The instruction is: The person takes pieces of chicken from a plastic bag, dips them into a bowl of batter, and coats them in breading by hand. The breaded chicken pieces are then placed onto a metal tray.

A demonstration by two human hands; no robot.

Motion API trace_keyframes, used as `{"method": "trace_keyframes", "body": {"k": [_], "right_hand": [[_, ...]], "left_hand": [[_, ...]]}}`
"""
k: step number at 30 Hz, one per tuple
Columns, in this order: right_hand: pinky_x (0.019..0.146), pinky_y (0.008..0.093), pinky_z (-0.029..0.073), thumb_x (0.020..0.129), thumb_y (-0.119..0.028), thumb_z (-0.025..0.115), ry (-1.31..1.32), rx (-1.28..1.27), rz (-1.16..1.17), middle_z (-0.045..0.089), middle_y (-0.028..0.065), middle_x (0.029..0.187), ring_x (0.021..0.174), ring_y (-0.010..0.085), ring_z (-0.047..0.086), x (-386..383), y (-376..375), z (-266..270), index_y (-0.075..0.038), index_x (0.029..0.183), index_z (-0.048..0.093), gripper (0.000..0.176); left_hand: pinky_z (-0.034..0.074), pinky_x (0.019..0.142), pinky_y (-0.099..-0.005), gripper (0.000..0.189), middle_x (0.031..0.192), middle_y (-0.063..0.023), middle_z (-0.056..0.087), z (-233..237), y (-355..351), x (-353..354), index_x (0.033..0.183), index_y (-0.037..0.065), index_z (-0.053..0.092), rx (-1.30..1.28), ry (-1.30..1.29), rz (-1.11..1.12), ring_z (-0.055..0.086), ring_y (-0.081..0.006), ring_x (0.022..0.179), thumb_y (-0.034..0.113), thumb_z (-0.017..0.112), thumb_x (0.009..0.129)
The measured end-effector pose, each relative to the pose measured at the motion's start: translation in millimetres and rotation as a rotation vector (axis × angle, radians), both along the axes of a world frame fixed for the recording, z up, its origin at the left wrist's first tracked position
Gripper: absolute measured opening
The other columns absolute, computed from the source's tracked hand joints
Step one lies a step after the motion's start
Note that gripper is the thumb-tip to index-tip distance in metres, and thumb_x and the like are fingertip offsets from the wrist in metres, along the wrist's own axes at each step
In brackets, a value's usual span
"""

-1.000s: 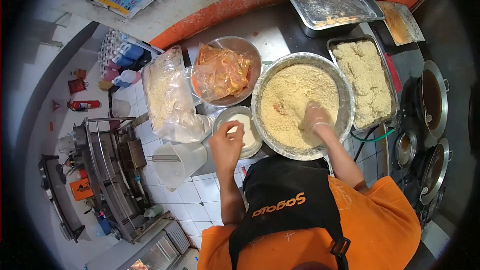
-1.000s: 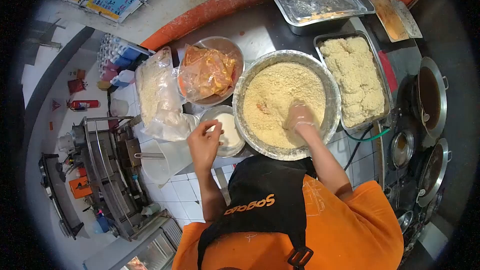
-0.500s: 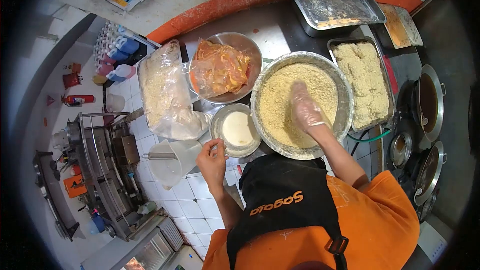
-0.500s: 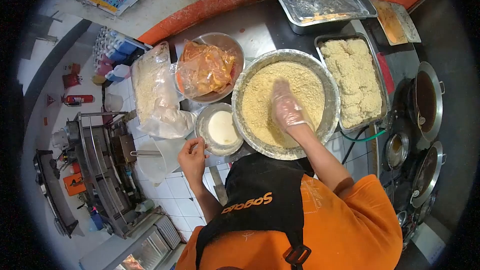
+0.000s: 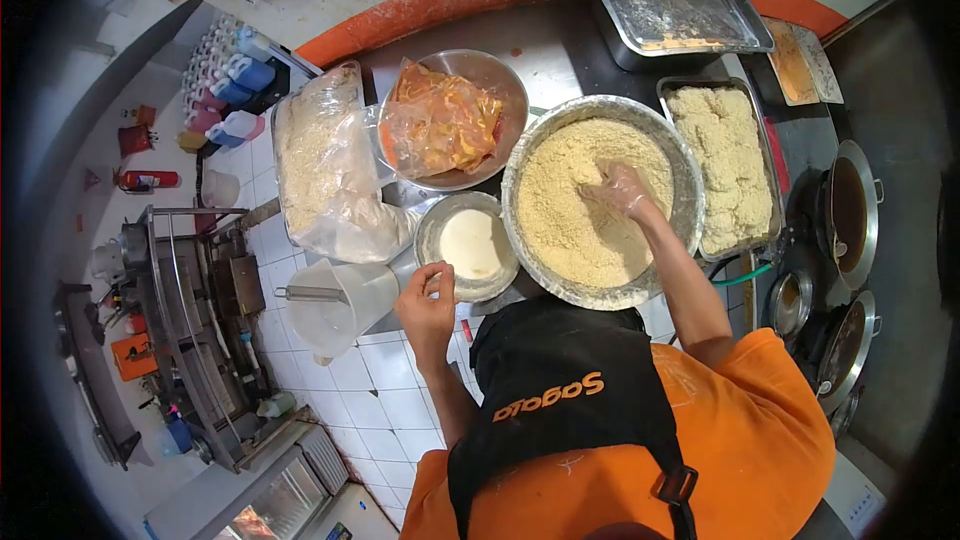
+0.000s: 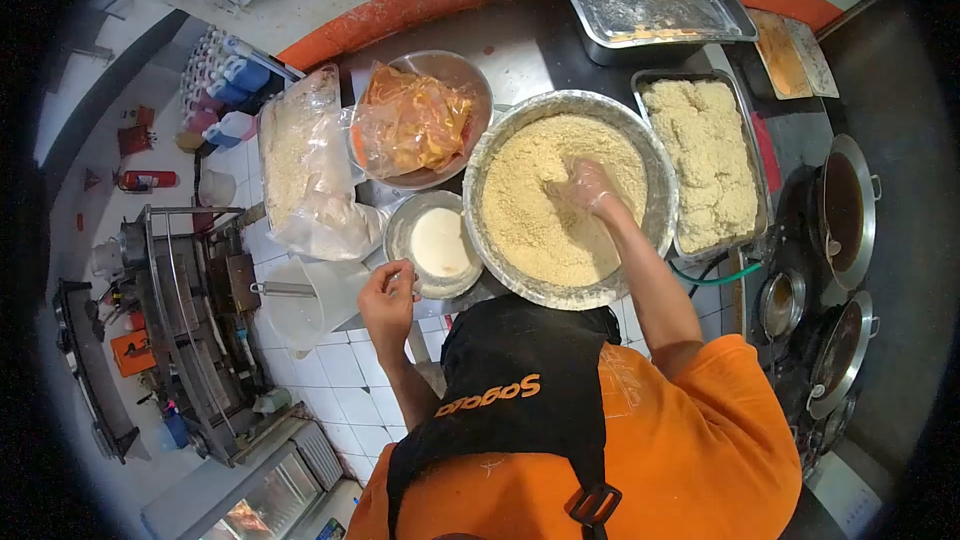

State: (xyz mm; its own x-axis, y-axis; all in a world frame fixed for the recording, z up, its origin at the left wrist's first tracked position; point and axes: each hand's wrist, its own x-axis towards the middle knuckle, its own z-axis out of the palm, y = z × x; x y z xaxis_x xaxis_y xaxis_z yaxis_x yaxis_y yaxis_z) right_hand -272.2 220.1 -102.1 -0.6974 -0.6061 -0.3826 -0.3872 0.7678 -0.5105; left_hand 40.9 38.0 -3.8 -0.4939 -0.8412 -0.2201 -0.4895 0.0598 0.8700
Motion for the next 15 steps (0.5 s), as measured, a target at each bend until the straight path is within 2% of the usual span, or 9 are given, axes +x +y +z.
{"method": "trace_keyframes", "body": {"k": [1, 2, 4, 5, 7, 8, 12, 14, 15], "right_hand": [[0.090, 0.0401, 0.052, 0.084, -0.034, 0.075, -0.102, -0.155, -0.048, 0.067, 0.0246, 0.115, 0.101, 0.0363, 0.066, -4, 1, 4, 0.000, 0.125, 0.062, 0.054], [0.090, 0.0401, 0.052, 0.084, -0.034, 0.075, -0.101, -0.153, -0.041, 0.067, 0.0246, 0.115, 0.101, 0.0363, 0.066, -5, 5, 8, 0.000, 0.125, 0.062, 0.054], [0.085, 0.0385, 0.053, 0.081, -0.022, 0.080, -0.139, -0.479, -0.147, 0.069, 0.0231, 0.099, 0.095, 0.0336, 0.068, -5, 12, 21, 0.002, 0.119, 0.065, 0.047], [0.085, 0.0385, 0.053, 0.081, -0.022, 0.080, -0.144, -0.478, -0.144, 0.069, 0.0231, 0.099, 0.095, 0.0336, 0.068, -2, 12, 40, 0.002, 0.119, 0.065, 0.047], [0.086, 0.0361, 0.054, 0.078, -0.016, 0.081, 0.108, -0.346, -0.012, 0.071, 0.0196, 0.097, 0.092, 0.0311, 0.069, 3, 13, 89, 0.000, 0.116, 0.066, 0.044], [0.090, 0.0360, 0.053, 0.077, -0.016, 0.081, 0.073, -0.208, -0.038, 0.070, 0.0178, 0.103, 0.097, 0.0335, 0.067, 8, 9, 103, -0.004, 0.116, 0.067, 0.044], [0.092, 0.0381, 0.053, 0.076, -0.018, 0.082, -0.026, -0.396, 0.050, 0.066, 0.0216, 0.111, 0.102, 0.0347, 0.065, 41, 20, 89, 0.000, 0.117, 0.063, 0.049], [0.094, 0.0402, 0.052, 0.075, -0.024, 0.082, 0.290, -0.124, 0.051, 0.061, 0.0237, 0.120, 0.106, 0.0340, 0.064, 56, 27, 78, 0.004, 0.121, 0.058, 0.059], [0.094, 0.0402, 0.052, 0.075, -0.024, 0.082, 0.287, -0.125, 0.046, 0.061, 0.0237, 0.120, 0.106, 0.0340, 0.064, 65, 28, 78, 0.004, 0.121, 0.058, 0.059]], "left_hand": [[0.056, 0.057, -0.0267, 0.023, 0.087, -0.0131, 0.070, 1, -1, -2, 0.104, -0.006, 0.068, -0.008, -0.002, -0.010, 0.069, -0.0151, 0.077, 0.015, 0.069, 0.094], [0.056, 0.057, -0.0267, 0.023, 0.087, -0.0131, 0.070, 4, 0, -2, 0.104, -0.006, 0.068, -0.006, 0.000, -0.004, 0.069, -0.0151, 0.077, 0.015, 0.069, 0.094], [0.057, 0.057, -0.0268, 0.023, 0.087, -0.0129, 0.070, 11, -2, -3, 0.104, -0.007, 0.068, 0.008, 0.006, 0.014, 0.068, -0.0148, 0.077, 0.015, 0.068, 0.094], [0.057, 0.057, -0.0268, 0.023, 0.087, -0.0129, 0.070, 12, -2, -1, 0.104, -0.007, 0.068, 0.008, 0.002, 0.018, 0.068, -0.0148, 0.077, 0.015, 0.068, 0.094], [0.057, 0.058, -0.0266, 0.023, 0.087, -0.0126, 0.070, 11, -5, -1, 0.103, -0.007, 0.068, 0.005, -0.016, 0.018, 0.068, -0.0139, 0.076, 0.014, 0.069, 0.093], [0.057, 0.058, -0.0266, 0.023, 0.087, -0.0126, 0.070, 10, -8, -2, 0.103, -0.007, 0.068, 0.007, -0.015, 0.004, 0.068, -0.0139, 0.076, 0.014, 0.069, 0.093], [0.057, 0.057, -0.0271, 0.023, 0.087, -0.0118, 0.070, 7, -11, -5, 0.103, -0.006, 0.069, -0.072, -0.085, -0.078, 0.068, -0.0140, 0.075, 0.014, 0.069, 0.093], [0.057, 0.057, -0.0272, 0.022, 0.087, -0.0112, 0.070, 6, -9, -6, 0.103, -0.006, 0.069, -0.098, -0.092, -0.086, 0.068, -0.0141, 0.075, 0.014, 0.070, 0.092], [0.052, 0.058, -0.0294, 0.021, 0.079, -0.0127, 0.071, 3, -8, -5, 0.101, -0.002, 0.070, -0.139, -0.089, -0.074, 0.066, -0.0146, 0.065, 0.017, 0.071, 0.091]]}}
